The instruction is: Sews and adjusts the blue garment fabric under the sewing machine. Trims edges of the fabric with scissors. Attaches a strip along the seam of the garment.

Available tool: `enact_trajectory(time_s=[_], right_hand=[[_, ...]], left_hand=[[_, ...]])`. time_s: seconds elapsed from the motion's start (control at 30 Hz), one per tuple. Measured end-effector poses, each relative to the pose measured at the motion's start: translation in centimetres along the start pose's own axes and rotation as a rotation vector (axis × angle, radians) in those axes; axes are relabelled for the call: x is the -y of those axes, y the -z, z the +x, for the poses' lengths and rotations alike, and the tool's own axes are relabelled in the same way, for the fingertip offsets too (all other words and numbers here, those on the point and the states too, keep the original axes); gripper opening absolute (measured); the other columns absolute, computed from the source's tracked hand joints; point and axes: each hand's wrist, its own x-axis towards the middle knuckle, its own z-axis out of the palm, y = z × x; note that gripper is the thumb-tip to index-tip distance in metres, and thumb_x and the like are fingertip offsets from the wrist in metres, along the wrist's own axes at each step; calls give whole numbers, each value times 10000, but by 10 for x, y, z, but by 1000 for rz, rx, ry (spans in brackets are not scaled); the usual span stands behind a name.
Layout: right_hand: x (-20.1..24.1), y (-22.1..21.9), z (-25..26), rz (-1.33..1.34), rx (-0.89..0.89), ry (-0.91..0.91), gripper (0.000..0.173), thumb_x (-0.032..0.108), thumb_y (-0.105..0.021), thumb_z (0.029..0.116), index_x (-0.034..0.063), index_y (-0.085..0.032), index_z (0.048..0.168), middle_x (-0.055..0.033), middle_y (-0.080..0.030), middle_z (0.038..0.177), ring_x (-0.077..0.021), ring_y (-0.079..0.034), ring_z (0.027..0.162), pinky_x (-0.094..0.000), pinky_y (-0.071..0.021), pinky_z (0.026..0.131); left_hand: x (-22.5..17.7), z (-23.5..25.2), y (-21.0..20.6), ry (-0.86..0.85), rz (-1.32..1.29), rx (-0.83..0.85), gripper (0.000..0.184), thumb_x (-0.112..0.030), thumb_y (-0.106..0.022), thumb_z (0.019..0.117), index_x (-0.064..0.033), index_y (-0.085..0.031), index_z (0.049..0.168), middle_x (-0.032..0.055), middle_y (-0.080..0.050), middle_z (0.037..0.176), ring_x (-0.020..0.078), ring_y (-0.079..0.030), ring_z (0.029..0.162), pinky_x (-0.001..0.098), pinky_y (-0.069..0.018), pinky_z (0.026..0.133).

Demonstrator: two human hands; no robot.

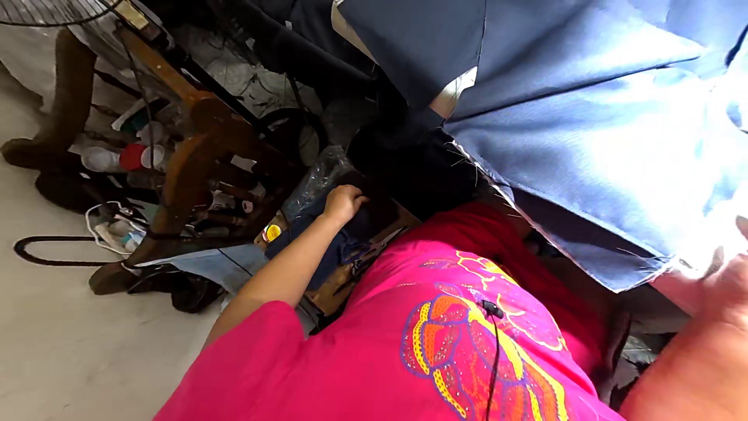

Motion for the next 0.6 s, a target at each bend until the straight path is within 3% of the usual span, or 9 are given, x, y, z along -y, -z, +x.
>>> enact_trajectory(time_s=[0.13,0.23,0.3,0.33,0.4,0.43,0.5,0.53,0.6], right_hand=[[5,0,0,-105,-26,99,339,143,-512,1043,-57,-607,1300,-158,-651,1258,-114,-622,1150,-279,-503,1022],[14,4,-16,-99,-134,291,334,81,-515,1000,-86,-592,1279,-168,-631,1257,-134,-602,1168,-296,-493,1022],[45,-5,-31,37,-178,457,321,62,-559,994,-39,-569,1299,-68,-604,1326,-113,-559,1266,-315,-473,1089],[62,-13,-40,127,-138,508,321,103,-580,1000,63,-579,1319,30,-594,1355,-81,-535,1297,-315,-454,1110],[94,-36,-60,278,32,497,397,349,-624,1007,230,-563,1382,154,-592,1387,-26,-540,1301,-286,-472,1102],[105,-50,-69,355,139,461,529,443,-668,961,234,-521,1424,133,-585,1409,-41,-550,1300,-297,-497,1084],[119,-78,-82,544,357,415,831,437,-795,855,161,-409,1536,0,-532,1502,-140,-515,1376,-393,-468,1143],[124,-89,-87,626,421,400,885,341,-835,819,75,-394,1539,-69,-551,1478,-161,-539,1353,-395,-481,1130],[131,-97,-95,723,448,363,624,77,-800,830,-96,-531,1366,-123,-686,1254,-102,-649,1173,-308,-545,1030]], left_hand=[[11,-5,-6,-146,-39,-98,320,-196,-524,1072,41,-734,1117,230,-684,1185,387,-648,1166,568,-482,1038],[-2,-16,-4,-421,-130,-336,236,-79,-556,1031,53,-735,1112,240,-686,1194,376,-668,1149,519,-515,1037],[-38,-21,12,-650,-214,-505,214,-15,-551,996,58,-744,1053,209,-732,1101,299,-721,1054,435,-567,981],[-65,-24,25,-738,-265,-550,204,-14,-566,985,51,-753,1031,184,-748,1047,242,-735,1004,382,-584,951],[-128,-36,56,-878,-407,-546,129,-68,-675,956,26,-758,989,118,-758,986,130,-728,958,285,-592,913],[-159,-42,71,-954,-501,-506,113,-106,-731,935,2,-748,962,72,-755,960,86,-717,938,254,-595,888],[-213,-53,96,-1119,-683,-370,82,-159,-778,915,-102,-733,954,-36,-750,941,36,-710,914,223,-604,845],[-236,-57,107,-1197,-746,-293,81,-159,-776,918,-146,-732,985,-64,-756,965,41,-719,924,224,-612,836],[-273,-60,124,-1282,-813,-187,146,-131,-776,910,-200,-711,1023,-88,-758,1011,54,-729,924,221,-623,807]])
